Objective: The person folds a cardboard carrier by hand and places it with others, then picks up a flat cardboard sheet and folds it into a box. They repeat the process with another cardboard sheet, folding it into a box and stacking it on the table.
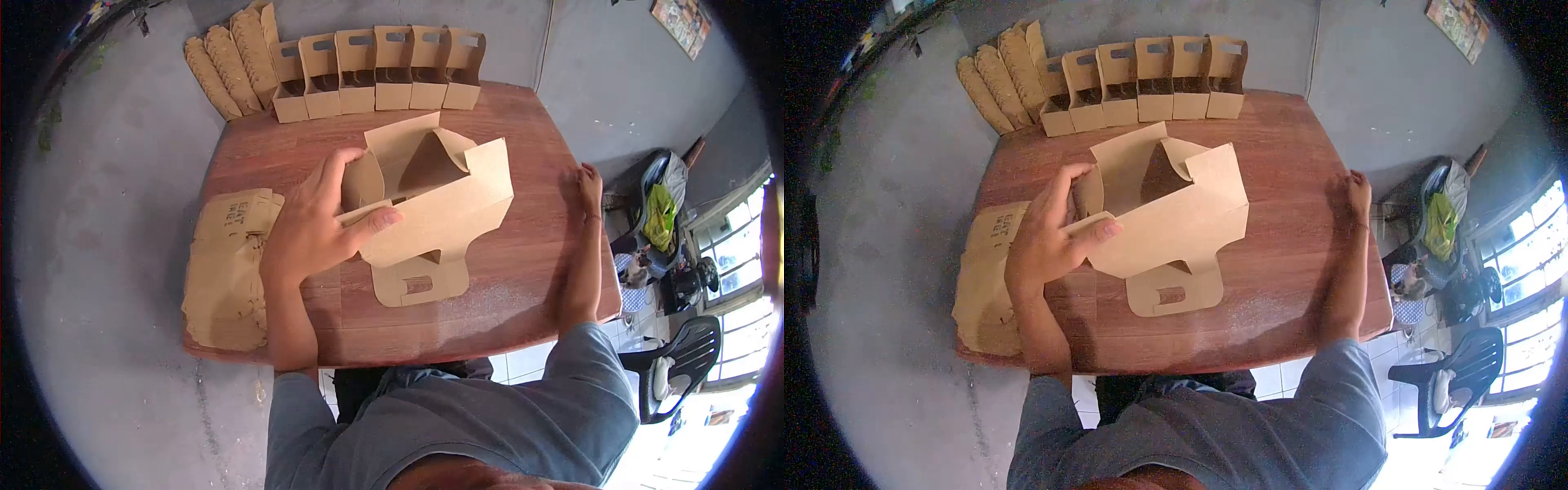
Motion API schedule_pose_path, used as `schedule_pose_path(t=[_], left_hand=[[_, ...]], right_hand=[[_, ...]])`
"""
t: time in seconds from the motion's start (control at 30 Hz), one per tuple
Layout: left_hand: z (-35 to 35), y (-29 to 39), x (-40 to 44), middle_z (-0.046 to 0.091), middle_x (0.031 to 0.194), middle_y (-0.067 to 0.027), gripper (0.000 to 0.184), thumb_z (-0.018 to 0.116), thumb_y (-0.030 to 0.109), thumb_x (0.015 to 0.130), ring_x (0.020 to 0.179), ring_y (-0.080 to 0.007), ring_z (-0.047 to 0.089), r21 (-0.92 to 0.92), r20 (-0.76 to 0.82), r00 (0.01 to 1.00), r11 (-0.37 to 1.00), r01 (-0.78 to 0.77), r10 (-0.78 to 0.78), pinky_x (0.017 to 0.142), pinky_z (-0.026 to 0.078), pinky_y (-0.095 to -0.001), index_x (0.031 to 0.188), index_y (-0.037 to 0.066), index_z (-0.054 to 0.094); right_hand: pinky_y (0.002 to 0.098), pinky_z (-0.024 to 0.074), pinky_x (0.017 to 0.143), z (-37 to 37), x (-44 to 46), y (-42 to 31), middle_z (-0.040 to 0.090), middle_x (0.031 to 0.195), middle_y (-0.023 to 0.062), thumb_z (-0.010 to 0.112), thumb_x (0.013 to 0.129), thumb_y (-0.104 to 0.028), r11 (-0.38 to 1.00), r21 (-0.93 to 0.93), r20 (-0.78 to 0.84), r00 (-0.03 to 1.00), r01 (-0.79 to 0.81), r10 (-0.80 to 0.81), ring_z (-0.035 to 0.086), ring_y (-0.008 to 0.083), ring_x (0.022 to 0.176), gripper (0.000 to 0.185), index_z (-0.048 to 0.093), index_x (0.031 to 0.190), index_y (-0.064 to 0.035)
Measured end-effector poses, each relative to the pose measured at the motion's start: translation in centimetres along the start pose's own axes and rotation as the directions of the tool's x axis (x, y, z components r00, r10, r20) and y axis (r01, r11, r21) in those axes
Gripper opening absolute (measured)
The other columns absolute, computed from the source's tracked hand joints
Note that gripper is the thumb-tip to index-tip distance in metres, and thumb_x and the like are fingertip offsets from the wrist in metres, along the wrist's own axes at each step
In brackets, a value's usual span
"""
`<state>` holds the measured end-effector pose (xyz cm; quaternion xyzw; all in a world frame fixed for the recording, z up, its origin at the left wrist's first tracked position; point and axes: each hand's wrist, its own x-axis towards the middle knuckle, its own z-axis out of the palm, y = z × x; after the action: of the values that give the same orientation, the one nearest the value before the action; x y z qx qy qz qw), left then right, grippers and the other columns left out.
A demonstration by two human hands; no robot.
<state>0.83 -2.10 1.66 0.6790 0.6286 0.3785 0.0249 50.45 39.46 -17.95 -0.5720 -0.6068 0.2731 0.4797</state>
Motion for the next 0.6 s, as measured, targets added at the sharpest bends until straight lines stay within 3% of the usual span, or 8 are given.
schedule_pose_path(t=[0.1, 0.17, 0.23, 0.3, 0.4, 0.47, 0.53, 0.6], left_hand=[[0.0, -0.4, 0.1, 0.069, 0.107, -0.0253, 0.078, 0.075, 0.06, 0.083, 0.1, -0.0413, 0.07, 0.005, -0.01, 1.0, 1.0, -0.022, 0.022, 0.082, 0.055, -0.0494, 0.132, 0.005, 0.05], [0.0, -0.1, 0.0, 0.07, 0.105, -0.0247, 0.078, 0.075, 0.06, 0.083, 0.098, -0.0406, 0.07, 0.002, -0.015, 0.999, 0.999, -0.033, 0.033, 0.079, 0.056, -0.0487, 0.132, 0.006, 0.051], [-0.6, 0.7, 0.1, 0.07, 0.103, -0.0238, 0.079, 0.076, 0.061, 0.082, 0.096, -0.04, 0.071, 0.0, 0.065, 0.994, 0.996, 0.086, -0.086, 0.078, 0.056, -0.0471, 0.133, 0.006, 0.051], [-0.3, 0.4, 0.1, 0.07, 0.103, -0.0237, 0.08, 0.076, 0.061, 0.081, 0.093, -0.0391, 0.071, -0.002, 0.024, 0.998, 0.998, 0.063, -0.063, 0.077, 0.056, -0.0463, 0.133, 0.006, 0.05], [-0.1, 0.2, -0.1, 0.07, 0.101, -0.0234, 0.082, 0.077, 0.061, 0.081, 0.088, -0.0369, 0.071, -0.029, -0.007, 0.999, 0.998, 0.052, -0.052, 0.074, 0.056, -0.0444, 0.134, 0.006, 0.05], [-0.1, 0.2, 0.0, 0.069, 0.1, -0.0231, 0.082, 0.077, 0.061, 0.08, 0.085, -0.0356, 0.071, -0.05, -0.01, 0.998, 0.996, 0.067, -0.068, 0.073, 0.056, -0.0433, 0.134, 0.005, 0.05], [-0.2, 0.1, 0.0, 0.069, 0.099, -0.022, 0.083, 0.077, 0.061, 0.081, 0.08, -0.0331, 0.07, 0.016, -0.027, 0.999, 1.0, 0.026, -0.025, 0.071, 0.055, -0.042, 0.133, 0.003, 0.05], [0.0, 0.0, 0.1, 0.069, 0.097, -0.0216, 0.083, 0.077, 0.062, 0.081, 0.079, -0.0329, 0.07, 0.019, -0.042, 0.999, 1.0, 0.004, -0.003, 0.071, 0.054, -0.0417, 0.133, 0.003, 0.051]], right_hand=[[0.0325, 0.0561, 0.074, -1.4, -2.0, -1.3, 0.069, 0.112, 0.0161, 0.058, 0.096, -0.009, 0.969, 0.221, -0.009, 0.993, -0.114, 0.119, 0.066, 0.0179, 0.096, 0.036, 0.056, 0.128, 0.0082], [0.0333, 0.0559, 0.078, -2.4, -1.8, -0.6, 0.071, 0.111, 0.0169, 0.06, 0.095, -0.01, 0.961, 0.253, 0.012, 0.994, -0.112, 0.113, 0.067, 0.0193, 0.097, 0.035, 0.058, 0.126, 0.0076], [0.0341, 0.0557, 0.082, -2.4, -1.6, 0.1, 0.073, 0.109, 0.0177, 0.061, 0.094, -0.012, 0.952, 0.286, 0.037, 0.994, -0.111, 0.105, 0.069, 0.0206, 0.097, 0.035, 0.061, 0.123, 0.0071], [0.0356, 0.0539, 0.089, -2.0, -1.5, 0.7, 0.074, 0.106, 0.0187, 0.066, 0.093, -0.015, 0.959, -0.261, 0.053, 0.994, 0.108, -0.097, 0.071, 0.0244, 0.1, 0.032, 0.067, 0.118, 0.0043], [0.033, 0.0534, 0.089, -0.6, -3.5, -0.4, 0.075, 0.107, 0.014, 0.07, 0.093, -0.021, 0.896, -0.365, 0.133, 0.967, 0.252, -0.218, 0.071, 0.0201, 0.1, 0.032, 0.071, 0.117, -0.0006], [0.0336, 0.053, 0.09, 0.4, -3.4, -0.3, 0.075, 0.109, 0.0153, 0.069, 0.093, -0.02, 0.937, -0.246, 0.133, 0.966, 0.25, -0.223, 0.071, 0.0218, 0.102, 0.031, 0.071, 0.117, -0.0005], [0.0358, 0.0533, 0.092, 2.1, -5.2, -3.6, 0.075, 0.108, 0.0166, 0.065, 0.095, -0.016, 0.855, -0.243, 0.176, 0.888, 0.458, -0.425, 0.071, 0.0252, 0.108, 0.03, 0.069, 0.119, 0.0013], [0.0352, 0.0541, 0.09, 4.3, -7.2, -8.7, 0.075, 0.108, 0.0141, 0.067, 0.096, -0.016, 0.907, -0.14, 0.184, 0.911, 0.397, -0.37, 0.071, 0.0237, 0.106, 0.027, 0.07, 0.117, 0.0013]])
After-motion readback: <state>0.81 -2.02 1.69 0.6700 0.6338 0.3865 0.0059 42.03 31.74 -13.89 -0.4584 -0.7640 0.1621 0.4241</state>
